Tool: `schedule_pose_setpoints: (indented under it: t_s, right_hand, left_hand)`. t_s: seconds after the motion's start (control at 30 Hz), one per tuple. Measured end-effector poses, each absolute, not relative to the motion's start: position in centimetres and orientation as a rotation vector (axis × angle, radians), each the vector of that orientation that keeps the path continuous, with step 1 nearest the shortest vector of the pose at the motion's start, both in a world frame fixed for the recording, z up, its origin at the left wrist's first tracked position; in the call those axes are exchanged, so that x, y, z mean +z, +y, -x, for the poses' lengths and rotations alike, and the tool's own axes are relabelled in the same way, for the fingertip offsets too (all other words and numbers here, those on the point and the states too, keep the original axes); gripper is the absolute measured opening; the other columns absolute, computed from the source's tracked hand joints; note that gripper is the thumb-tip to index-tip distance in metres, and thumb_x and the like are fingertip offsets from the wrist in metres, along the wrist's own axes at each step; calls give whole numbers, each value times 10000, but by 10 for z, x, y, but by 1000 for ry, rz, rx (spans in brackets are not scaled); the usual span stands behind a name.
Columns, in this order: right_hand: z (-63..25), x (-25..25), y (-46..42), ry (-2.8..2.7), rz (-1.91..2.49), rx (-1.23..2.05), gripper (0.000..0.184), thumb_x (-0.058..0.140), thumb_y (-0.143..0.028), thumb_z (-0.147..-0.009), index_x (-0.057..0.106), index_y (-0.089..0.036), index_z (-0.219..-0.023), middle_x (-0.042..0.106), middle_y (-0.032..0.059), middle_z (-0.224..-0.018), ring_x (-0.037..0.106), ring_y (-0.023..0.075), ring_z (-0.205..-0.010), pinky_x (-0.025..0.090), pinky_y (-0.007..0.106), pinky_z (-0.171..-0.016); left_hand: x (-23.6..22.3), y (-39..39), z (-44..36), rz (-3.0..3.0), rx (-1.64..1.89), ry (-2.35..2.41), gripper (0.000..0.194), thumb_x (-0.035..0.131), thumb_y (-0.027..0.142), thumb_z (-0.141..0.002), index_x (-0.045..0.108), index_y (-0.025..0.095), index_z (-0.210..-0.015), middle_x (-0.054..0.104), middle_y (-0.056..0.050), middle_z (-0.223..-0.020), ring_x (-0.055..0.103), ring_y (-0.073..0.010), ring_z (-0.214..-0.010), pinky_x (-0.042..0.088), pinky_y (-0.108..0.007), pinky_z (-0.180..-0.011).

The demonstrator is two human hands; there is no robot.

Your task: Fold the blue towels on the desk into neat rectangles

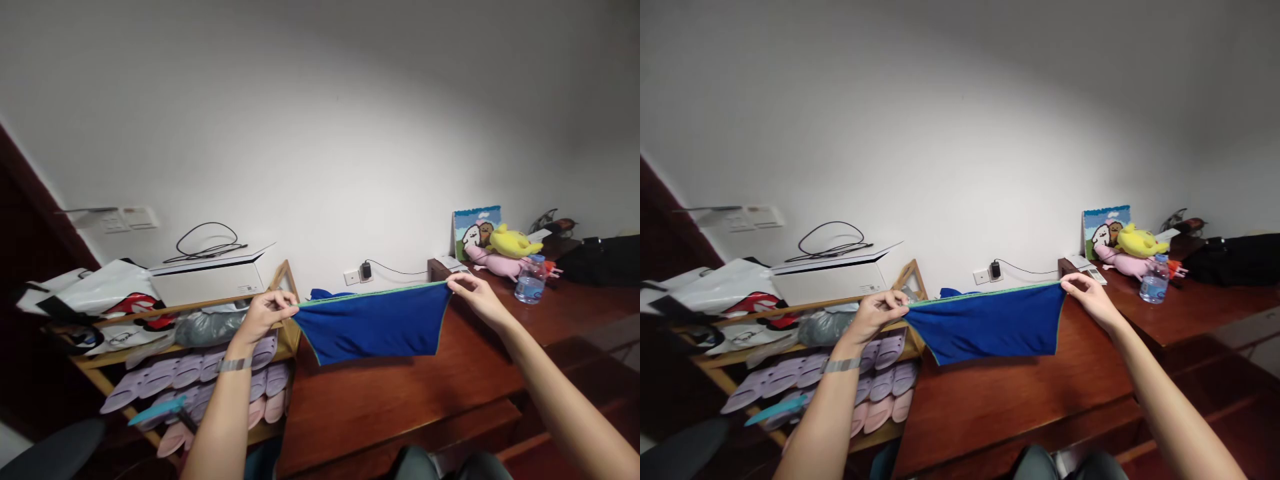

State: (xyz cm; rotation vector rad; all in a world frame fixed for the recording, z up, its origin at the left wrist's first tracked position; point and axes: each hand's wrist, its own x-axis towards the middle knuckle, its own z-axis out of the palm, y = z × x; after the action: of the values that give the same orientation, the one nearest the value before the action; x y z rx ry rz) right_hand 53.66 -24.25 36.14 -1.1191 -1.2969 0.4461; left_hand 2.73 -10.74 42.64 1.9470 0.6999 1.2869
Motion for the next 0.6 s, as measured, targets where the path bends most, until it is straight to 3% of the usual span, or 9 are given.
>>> schedule_pose_setpoints:
  t_s: [0.2, 0.4, 0.6]
  right_hand:
    - [-531, 361, -245, -1266, 1164, 427, 462, 819, -640, -768, 767, -219, -952, 757, 67, -1008, 662, 245, -972, 529, 359, -905]
    - [-529, 362, -246, -1275, 1204, 396, 535, 805, -705, -737, 774, -213, -947, 771, 80, -1000, 681, 257, -961, 544, 378, -902]
    - [-529, 357, -253, -1290, 1235, 370, 519, 784, -704, -763, 779, -216, -939, 780, 83, -1008, 692, 267, -984, 548, 386, -917]
  left_hand:
    - [424, -100, -36, -1845, 1338, 761, 392, 959, 396, -602, 628, 193, -661, 724, -31, -833, 698, -179, -786, 559, -289, -715]
    - [420, -90, -42, -1820, 1264, 889, 475, 989, 430, -521, 717, 184, -824, 757, -41, -778, 733, -205, -748, 604, -318, -726]
    - [416, -102, -40, -2002, 1127, 983, 429, 911, 509, -638, 828, 183, -903, 815, -103, -874, 756, -254, -802, 631, -350, -759]
